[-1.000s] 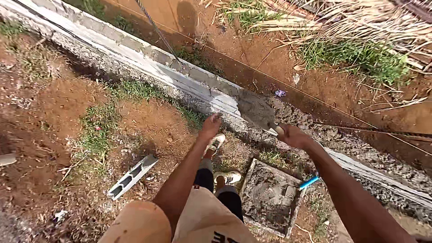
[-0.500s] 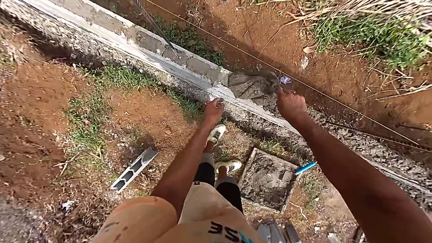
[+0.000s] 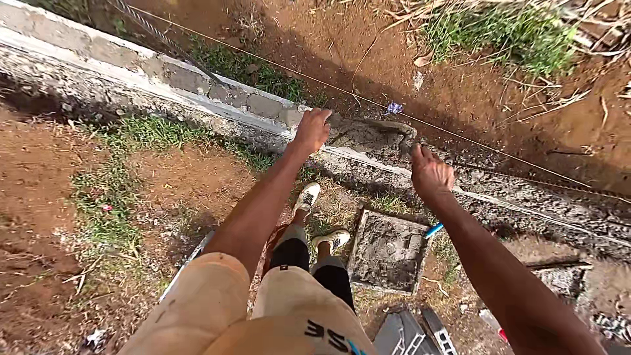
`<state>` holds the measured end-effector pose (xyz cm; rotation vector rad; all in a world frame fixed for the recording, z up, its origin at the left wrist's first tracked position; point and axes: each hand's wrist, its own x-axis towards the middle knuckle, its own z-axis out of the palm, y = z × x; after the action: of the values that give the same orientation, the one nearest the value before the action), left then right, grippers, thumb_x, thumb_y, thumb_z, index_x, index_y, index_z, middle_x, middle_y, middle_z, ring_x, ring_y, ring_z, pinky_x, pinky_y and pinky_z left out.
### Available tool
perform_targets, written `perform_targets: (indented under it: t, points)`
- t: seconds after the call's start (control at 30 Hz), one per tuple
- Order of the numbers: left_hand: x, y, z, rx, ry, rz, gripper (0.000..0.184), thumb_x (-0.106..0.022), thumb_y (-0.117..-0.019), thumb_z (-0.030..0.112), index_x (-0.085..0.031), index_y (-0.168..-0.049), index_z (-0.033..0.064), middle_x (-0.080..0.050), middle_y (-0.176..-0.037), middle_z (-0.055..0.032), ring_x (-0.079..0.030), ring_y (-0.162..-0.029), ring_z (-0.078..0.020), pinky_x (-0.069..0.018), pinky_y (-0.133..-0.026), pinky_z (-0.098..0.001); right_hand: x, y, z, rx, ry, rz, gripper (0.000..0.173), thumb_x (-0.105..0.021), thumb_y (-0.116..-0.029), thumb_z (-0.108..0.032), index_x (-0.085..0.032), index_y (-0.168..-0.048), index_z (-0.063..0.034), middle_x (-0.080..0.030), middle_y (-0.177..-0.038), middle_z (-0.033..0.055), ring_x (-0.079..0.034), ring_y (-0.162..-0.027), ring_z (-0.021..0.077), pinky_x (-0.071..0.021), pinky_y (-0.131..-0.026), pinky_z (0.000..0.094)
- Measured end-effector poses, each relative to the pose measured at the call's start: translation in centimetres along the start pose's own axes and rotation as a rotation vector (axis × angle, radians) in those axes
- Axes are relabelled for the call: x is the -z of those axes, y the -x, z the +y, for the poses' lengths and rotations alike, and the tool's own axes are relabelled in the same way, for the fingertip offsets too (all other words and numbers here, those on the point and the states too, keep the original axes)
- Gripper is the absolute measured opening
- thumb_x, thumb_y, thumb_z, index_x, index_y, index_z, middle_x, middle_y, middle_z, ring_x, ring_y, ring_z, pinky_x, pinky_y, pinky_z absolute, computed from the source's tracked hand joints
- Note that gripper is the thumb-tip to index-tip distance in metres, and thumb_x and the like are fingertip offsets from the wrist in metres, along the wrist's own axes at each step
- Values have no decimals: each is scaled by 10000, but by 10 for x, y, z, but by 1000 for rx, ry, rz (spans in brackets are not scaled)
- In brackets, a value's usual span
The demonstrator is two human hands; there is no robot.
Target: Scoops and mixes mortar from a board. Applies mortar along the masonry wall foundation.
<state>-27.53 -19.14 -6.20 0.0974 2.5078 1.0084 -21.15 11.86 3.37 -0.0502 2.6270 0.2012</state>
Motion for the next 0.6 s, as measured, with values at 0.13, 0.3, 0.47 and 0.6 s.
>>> perform_targets:
  t: [0.13,0.3,0.47,0.6]
  points:
    - [-9,-15,17,-153,-113,-42,354,-605,-1002,169,-680,-1343,116,-647,-1282,-196,-539,-1277,-410,-448,-1068,-569,-1,17,13,-65,23,-37,351,-571,-1006,-29,-557,-1357,-40,-624,-1284,246,-663,-1047,511,-550,-713,671]
    - [-28,-22,38,-224,-156,-26,262,-667,-976,203,-749,-1204,104,-686,-1175,-185,-562,-1225,-407,-441,-1055,-570,13,52,10,-242,-70,-41,334,-509,-1051,-83,-553,-1380,-38,-633,-1285,245,-659,-1076,504,-539,-774,678]
    - [-51,-33,61,-180,-175,-29,225,-639,-987,162,-747,-1149,48,-707,-1177,-189,-581,-1235,-404,-433,-1064,-567,18,85,-24,-383,-210,-176,340,-472,-1077,-154,-539,-1394,-51,-632,-1317,242,-680,-1062,479,-531,-841,668]
    - [-58,-23,74,-246,-304,-166,290,-615,-977,83,-715,-1247,46,-674,-1245,-216,-517,-1305,-452,-406,-1089,-615,7,83,-30,-432,-315,-315,363,-508,-1051,-139,-518,-1402,-44,-620,-1329,257,-667,-1081,490,-513,-873,680]
